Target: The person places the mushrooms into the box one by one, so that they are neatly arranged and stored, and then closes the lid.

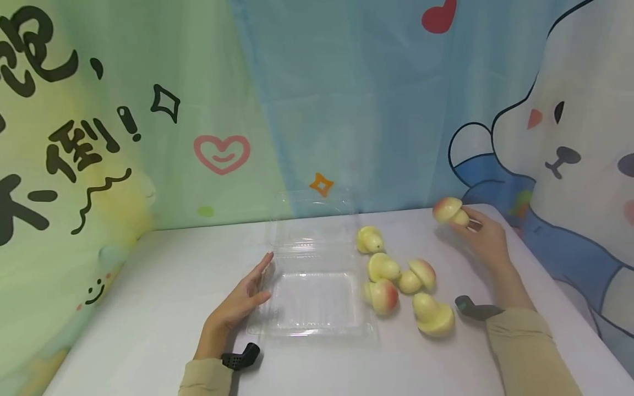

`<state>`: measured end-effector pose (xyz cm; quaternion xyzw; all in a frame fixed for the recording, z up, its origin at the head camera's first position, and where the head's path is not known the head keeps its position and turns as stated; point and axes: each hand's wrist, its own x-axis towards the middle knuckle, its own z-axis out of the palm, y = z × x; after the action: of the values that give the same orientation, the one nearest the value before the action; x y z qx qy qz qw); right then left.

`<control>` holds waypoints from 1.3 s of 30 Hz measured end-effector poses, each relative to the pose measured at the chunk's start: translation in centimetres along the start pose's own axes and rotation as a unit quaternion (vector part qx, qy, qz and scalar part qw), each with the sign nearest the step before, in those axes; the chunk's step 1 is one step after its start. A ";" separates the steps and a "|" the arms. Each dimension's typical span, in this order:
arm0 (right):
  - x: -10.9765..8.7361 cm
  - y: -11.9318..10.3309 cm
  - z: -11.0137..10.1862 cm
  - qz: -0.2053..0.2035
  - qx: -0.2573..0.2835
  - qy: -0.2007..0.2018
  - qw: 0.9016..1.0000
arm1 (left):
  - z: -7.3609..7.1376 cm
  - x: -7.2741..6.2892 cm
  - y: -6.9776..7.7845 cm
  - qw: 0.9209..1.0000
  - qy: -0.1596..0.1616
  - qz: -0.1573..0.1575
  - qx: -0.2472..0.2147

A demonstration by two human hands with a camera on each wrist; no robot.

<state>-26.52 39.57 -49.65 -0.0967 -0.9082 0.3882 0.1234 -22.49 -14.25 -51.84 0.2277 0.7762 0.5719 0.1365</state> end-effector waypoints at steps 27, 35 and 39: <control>-4.6 -7.8 -1.8 -0.045 0.026 -0.013 0.999 | 0.0 0.3 -0.1 1.000 0.003 0.008 0.007; -5.6 -9.9 -1.0 -0.068 0.067 -0.031 0.995 | 0.0 0.3 -0.1 1.000 0.006 0.003 0.000; -6.0 -10.7 -0.4 -0.075 0.078 -0.045 0.993 | -0.1 0.1 0.5 1.000 0.000 0.004 -0.001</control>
<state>-21.61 30.93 -42.51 -0.0006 -0.8844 0.4516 0.1182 -22.53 -14.12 -51.36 0.2307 0.7749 0.5729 0.1344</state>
